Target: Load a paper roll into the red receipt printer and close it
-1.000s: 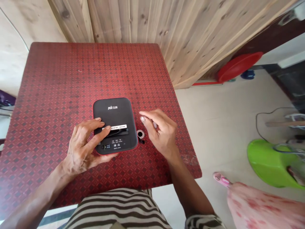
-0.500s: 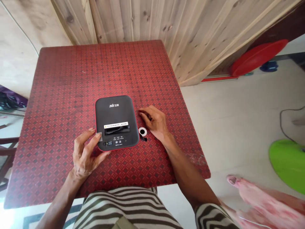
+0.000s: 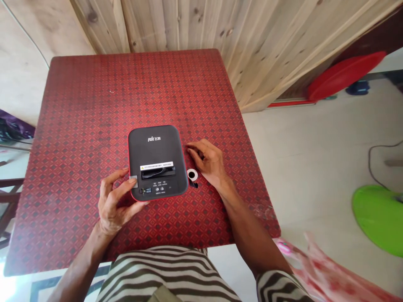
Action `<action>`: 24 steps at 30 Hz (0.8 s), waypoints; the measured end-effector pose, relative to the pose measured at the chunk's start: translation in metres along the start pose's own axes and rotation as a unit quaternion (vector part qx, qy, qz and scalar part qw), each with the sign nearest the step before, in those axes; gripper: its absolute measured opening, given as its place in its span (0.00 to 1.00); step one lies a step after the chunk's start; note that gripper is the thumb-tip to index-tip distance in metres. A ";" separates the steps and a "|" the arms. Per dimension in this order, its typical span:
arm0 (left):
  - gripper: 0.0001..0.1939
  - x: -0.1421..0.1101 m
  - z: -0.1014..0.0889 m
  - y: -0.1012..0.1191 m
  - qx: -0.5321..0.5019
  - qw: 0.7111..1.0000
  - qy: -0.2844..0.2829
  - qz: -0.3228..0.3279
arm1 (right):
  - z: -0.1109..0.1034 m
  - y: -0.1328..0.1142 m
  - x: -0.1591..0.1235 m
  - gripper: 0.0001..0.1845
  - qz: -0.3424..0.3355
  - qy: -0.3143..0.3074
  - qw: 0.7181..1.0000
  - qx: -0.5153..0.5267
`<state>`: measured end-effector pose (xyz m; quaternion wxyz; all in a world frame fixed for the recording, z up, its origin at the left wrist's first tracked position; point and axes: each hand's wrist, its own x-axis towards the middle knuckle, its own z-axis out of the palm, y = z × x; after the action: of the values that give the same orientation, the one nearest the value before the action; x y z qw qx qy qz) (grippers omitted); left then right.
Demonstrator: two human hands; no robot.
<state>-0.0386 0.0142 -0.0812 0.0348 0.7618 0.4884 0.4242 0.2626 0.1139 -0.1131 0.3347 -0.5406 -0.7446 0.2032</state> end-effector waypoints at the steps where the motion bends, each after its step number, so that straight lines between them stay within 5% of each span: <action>1: 0.31 0.000 0.000 -0.001 -0.014 1.000 -0.002 -0.004 | 0.000 0.000 0.000 0.11 0.001 -0.001 1.000 0.000; 7: 0.28 0.003 0.001 -0.002 -0.044 0.999 -0.023 -0.015 | -0.010 -0.010 0.001 0.12 0.020 0.044 0.997 0.055; 11: 0.30 0.004 0.002 0.000 -0.031 0.999 -0.013 0.007 | -0.035 -0.050 0.005 0.06 -0.044 0.065 0.996 0.033; 15: 0.33 0.002 0.002 0.000 -0.005 1.000 -0.003 0.024 | -0.043 -0.104 0.024 0.10 -0.162 -0.075 0.982 -0.061; 19: 0.35 0.000 0.003 0.000 -0.005 0.999 0.003 0.035 | -0.025 -0.146 0.057 0.14 -0.163 -0.279 0.920 -0.223; 24: 0.35 -0.002 0.004 0.000 -0.007 0.999 -0.003 0.031 | -0.008 -0.164 0.082 0.19 -0.148 -0.352 0.876 -0.295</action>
<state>-0.0368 0.0141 -0.0849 0.0285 0.7780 0.4611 0.4258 0.1429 0.1355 0.0246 -0.0979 -0.3903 -0.9101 0.0993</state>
